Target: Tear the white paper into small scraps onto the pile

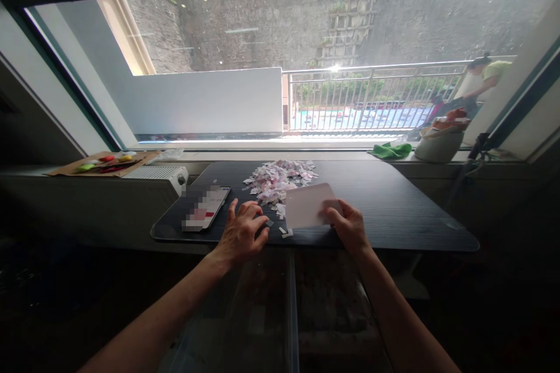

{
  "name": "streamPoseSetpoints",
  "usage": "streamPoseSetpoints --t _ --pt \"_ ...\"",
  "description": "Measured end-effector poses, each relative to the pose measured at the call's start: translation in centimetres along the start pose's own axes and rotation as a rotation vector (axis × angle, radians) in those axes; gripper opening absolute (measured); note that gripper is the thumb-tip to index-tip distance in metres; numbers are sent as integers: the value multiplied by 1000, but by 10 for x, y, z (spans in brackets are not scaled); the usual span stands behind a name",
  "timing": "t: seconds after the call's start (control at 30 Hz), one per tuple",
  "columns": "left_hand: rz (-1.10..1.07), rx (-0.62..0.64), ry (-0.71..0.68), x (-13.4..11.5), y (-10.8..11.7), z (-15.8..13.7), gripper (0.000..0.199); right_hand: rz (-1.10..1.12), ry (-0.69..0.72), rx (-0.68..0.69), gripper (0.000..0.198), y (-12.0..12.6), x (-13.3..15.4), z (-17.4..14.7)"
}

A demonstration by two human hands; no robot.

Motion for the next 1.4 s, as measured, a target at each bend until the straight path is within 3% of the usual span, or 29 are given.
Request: streamPoseSetpoints --t 0.1,0.37,0.53,0.73,0.97,1.17,1.33,1.4 --pt "-9 -51 54 11 1 6 20 -25 15 65 17 -1 2 1" --pt "-130 -132 251 37 -13 11 22 19 -88 -17 23 11 -4 1" --pt "-134 -137 243 36 -13 9 20 -41 -124 99 22 -1 2 -1" --pt "-143 -124 250 34 -14 9 21 -118 -178 12 25 28 7 1" --pt "-133 -131 257 33 -13 8 20 -93 -152 97 26 -9 13 -6" --pt "-140 -137 245 32 -14 9 18 -220 -144 -7 27 16 17 -11" --pt "-139 -141 253 32 -13 8 18 -134 -151 121 28 4 16 -17" --pt "-142 -141 253 32 -13 8 19 -150 -166 103 29 12 13 -17"
Point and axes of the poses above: each hand's wrist, its own z-axis towards the middle knuckle, its own y-axis out of the back of the hand, x = y × z, the point moved 4 cm from there along z, towards the middle knuckle, and after that the axes turned 3 degrees about y, right-handed, at the moved point
